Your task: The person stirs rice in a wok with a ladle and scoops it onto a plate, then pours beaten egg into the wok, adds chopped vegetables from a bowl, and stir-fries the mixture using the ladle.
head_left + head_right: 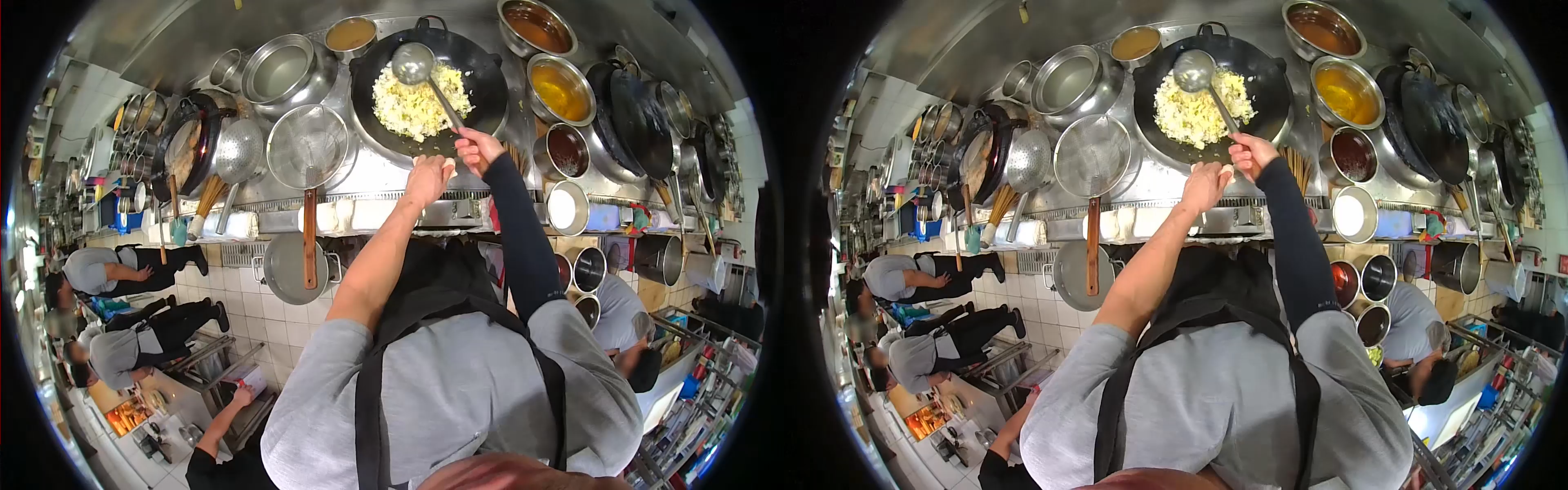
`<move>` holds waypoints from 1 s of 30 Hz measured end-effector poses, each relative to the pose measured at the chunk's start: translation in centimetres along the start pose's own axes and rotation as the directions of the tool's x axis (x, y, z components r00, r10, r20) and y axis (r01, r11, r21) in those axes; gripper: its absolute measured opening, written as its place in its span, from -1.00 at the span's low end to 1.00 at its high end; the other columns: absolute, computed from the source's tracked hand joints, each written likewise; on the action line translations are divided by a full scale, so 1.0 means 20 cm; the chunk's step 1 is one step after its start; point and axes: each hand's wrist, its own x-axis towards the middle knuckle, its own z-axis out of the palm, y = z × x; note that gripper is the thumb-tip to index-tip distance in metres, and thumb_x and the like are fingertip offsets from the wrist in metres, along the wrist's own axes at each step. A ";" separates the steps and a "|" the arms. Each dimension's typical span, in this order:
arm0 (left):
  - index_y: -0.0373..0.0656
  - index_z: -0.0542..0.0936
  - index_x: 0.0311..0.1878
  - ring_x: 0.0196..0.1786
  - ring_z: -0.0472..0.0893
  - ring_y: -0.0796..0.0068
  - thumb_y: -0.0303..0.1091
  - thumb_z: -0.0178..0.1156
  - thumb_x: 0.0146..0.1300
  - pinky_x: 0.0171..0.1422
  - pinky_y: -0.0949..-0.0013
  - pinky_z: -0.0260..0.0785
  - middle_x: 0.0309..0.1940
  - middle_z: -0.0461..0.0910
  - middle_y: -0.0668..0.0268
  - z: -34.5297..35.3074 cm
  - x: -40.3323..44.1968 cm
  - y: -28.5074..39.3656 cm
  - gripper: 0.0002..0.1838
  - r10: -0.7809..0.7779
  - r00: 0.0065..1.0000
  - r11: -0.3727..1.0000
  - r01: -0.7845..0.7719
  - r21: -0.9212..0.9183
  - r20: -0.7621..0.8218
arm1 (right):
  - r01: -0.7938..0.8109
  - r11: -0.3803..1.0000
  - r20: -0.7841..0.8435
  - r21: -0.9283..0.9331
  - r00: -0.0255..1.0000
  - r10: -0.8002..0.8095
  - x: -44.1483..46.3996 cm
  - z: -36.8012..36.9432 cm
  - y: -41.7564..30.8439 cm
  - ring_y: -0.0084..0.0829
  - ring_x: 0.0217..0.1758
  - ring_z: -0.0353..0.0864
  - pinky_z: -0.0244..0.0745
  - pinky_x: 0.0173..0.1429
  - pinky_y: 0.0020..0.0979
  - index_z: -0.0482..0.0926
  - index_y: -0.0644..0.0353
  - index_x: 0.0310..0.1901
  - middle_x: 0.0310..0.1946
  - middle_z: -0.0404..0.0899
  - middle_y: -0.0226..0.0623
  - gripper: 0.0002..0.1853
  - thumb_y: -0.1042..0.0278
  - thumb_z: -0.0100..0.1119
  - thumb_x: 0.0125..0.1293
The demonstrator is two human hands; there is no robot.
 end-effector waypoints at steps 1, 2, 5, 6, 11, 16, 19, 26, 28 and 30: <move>-0.21 0.56 -0.19 0.00 0.56 -0.15 -0.11 0.11 0.50 0.19 -0.05 0.40 -0.18 0.67 -0.07 -0.02 0.02 0.01 -0.68 -0.014 1.000 1.000 0.013 0.009 0.008 | -0.045 0.998 -0.024 0.036 0.999 0.046 0.06 0.02 -0.01 -0.70 -0.66 0.24 0.13 -0.67 -0.59 0.45 0.09 0.12 -0.53 0.37 -0.51 -0.77 0.30 0.16 0.52; -0.22 0.56 -0.20 -0.01 0.55 -0.15 -0.11 0.11 0.50 0.17 -0.06 0.40 -0.19 0.67 -0.07 -0.01 0.01 0.00 -0.68 0.006 1.000 1.000 -0.006 0.001 -0.013 | 0.071 0.957 -0.175 -0.282 0.977 -0.124 0.00 0.17 0.01 -0.66 -0.64 0.25 0.07 -0.65 -0.56 0.36 0.03 -0.12 -0.52 0.36 -0.49 -0.86 0.30 0.14 0.53; -0.22 0.56 -0.21 -0.04 0.54 -0.15 -0.13 0.13 0.49 0.14 -0.08 0.39 -0.22 0.66 -0.06 0.02 0.03 -0.04 -0.69 0.038 0.996 0.999 -0.039 -0.018 -0.075 | 0.057 0.838 -0.170 -0.542 0.970 -0.176 -0.21 0.31 0.05 -0.66 -0.66 0.23 0.06 -0.66 -0.53 0.36 0.03 -0.12 -0.53 0.37 -0.48 -0.86 0.31 0.15 0.53; -0.22 0.56 -0.22 -0.06 0.54 -0.15 -0.13 0.14 0.48 0.13 -0.09 0.39 -0.24 0.65 -0.06 0.01 0.04 -0.03 -0.69 0.035 0.996 0.999 -0.037 -0.018 -0.079 | 0.022 0.964 -0.102 -0.263 0.993 -0.050 -0.19 0.20 0.02 -0.64 -0.69 0.23 0.09 -0.68 -0.50 0.37 0.07 -0.12 -0.55 0.36 -0.48 -0.88 0.34 0.13 0.52; -0.23 0.57 -0.22 -0.04 0.53 -0.12 -0.25 0.15 0.43 0.14 -0.06 0.37 -0.18 0.64 0.01 0.03 0.02 -0.04 -0.79 0.047 0.997 0.999 -0.047 -0.011 -0.068 | 0.078 0.830 -0.198 -0.553 0.955 -0.221 -0.26 0.21 0.23 -0.69 -0.70 0.25 0.13 -0.70 -0.52 0.49 0.06 0.09 -0.53 0.38 -0.50 -0.80 0.30 0.17 0.51; -0.22 0.58 -0.16 -0.01 0.53 -0.10 -0.28 0.11 0.42 0.22 -0.01 0.35 -0.13 0.62 0.03 0.05 0.00 -0.06 -0.80 0.071 0.995 0.997 -0.070 0.014 -0.070 | -0.019 0.975 -0.121 -0.221 0.993 -0.008 -0.24 0.06 0.28 -0.69 -0.72 0.21 0.06 -0.71 -0.55 0.51 0.09 0.08 -0.53 0.37 -0.52 -0.81 0.31 0.15 0.50; -0.24 0.58 -0.12 0.02 0.53 -0.09 -0.22 0.10 0.47 0.25 0.01 0.35 -0.10 0.62 0.02 0.08 0.00 -0.08 -0.75 0.044 0.999 0.999 -0.043 0.026 -0.029 | 0.034 0.911 -0.260 -0.410 0.954 -0.152 -0.42 0.28 0.36 -0.71 -0.70 0.19 0.03 -0.71 -0.55 0.51 0.06 0.06 -0.53 0.37 -0.52 -0.83 0.31 0.15 0.51; -0.24 0.57 -0.14 0.02 0.52 -0.10 -0.14 0.11 0.50 0.19 -0.01 0.38 -0.12 0.63 0.00 0.07 -0.01 -0.04 -0.69 0.062 0.994 0.998 -0.060 0.030 -0.088 | 0.024 0.960 -0.220 -0.280 0.971 -0.088 -0.35 0.10 0.40 -0.69 -0.69 0.24 0.08 -0.71 -0.54 0.46 0.02 0.09 -0.56 0.31 -0.56 -0.81 0.22 0.12 0.56; -0.23 0.57 -0.15 0.04 0.51 -0.13 -0.13 0.11 0.51 0.18 -0.04 0.38 -0.12 0.63 -0.01 0.05 0.01 -0.05 -0.69 0.063 0.996 0.998 -0.062 0.014 -0.070 | 0.000 0.912 -0.253 -0.409 0.961 -0.113 -0.67 0.24 0.40 -0.71 -0.68 0.23 0.09 -0.68 -0.58 0.46 -0.02 0.13 -0.54 0.31 -0.56 -0.79 0.23 0.13 0.56; -0.24 0.56 -0.15 0.05 0.51 -0.13 -0.13 0.11 0.51 0.18 -0.05 0.38 -0.12 0.63 -0.01 0.04 0.04 -0.03 -0.68 0.053 0.995 0.999 -0.053 -0.003 -0.089 | -0.099 0.949 -0.234 -0.300 0.972 0.027 -0.76 0.19 0.33 -0.72 -0.69 0.20 0.08 -0.68 -0.60 0.45 -0.04 0.16 -0.53 0.31 -0.55 -0.78 0.25 0.11 0.56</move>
